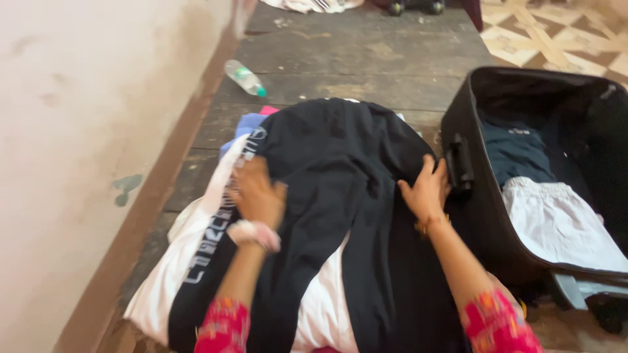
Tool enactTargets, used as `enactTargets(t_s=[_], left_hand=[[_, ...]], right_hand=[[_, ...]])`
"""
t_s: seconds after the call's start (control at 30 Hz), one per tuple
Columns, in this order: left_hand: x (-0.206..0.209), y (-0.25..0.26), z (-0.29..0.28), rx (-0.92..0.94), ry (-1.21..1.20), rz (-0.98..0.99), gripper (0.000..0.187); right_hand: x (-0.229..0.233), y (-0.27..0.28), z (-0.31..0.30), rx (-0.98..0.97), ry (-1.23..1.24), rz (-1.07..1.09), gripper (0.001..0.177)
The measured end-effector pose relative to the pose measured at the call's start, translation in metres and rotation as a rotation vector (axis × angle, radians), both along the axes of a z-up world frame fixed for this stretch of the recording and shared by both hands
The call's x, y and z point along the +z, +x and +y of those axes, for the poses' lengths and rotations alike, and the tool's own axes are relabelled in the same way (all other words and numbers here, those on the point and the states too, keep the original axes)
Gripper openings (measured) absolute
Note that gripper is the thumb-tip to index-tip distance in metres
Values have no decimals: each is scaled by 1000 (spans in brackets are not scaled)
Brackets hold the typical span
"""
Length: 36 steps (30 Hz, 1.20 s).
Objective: The person folds black pants and a black shirt by hand on a wooden surface and places the shirt into a suitcase.
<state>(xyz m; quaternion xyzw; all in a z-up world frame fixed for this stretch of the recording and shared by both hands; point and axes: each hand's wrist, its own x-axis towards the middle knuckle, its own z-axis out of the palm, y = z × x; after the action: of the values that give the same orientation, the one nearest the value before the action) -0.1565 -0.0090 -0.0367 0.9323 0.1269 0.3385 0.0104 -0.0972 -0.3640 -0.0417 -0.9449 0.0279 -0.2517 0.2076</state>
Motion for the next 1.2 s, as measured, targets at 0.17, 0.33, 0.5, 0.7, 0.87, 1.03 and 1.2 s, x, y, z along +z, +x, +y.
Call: enactTargets(t_s=[0.17,0.33,0.5,0.7,0.87,1.03,1.2], left_hand=[[-15,-101,-24,-353,-191,320,61],[-30,-160,-28,-284,-255,448,64],[-44,-240,-26,-342,-163,217,59],[-49,-276,11,-152,-432,43,26],[-93,-308,63,95,-659,-281,56],[-191,-331,97,59,-1177,55,94],[-214,-341,124,59,-847,-77,98]], right_hand=[[-16,-96,16,237,-227,11,76],[-18,-154,8,293,-359,164,74],[-21,-231,8,281,-362,-60,58],[-34,-290,-4,320,-90,-40,45],[-53,-352,-2,290,-96,-147,51],[-50,-352,-2,312,-9,-140,50],[-51,-362,16,278,236,-105,19]])
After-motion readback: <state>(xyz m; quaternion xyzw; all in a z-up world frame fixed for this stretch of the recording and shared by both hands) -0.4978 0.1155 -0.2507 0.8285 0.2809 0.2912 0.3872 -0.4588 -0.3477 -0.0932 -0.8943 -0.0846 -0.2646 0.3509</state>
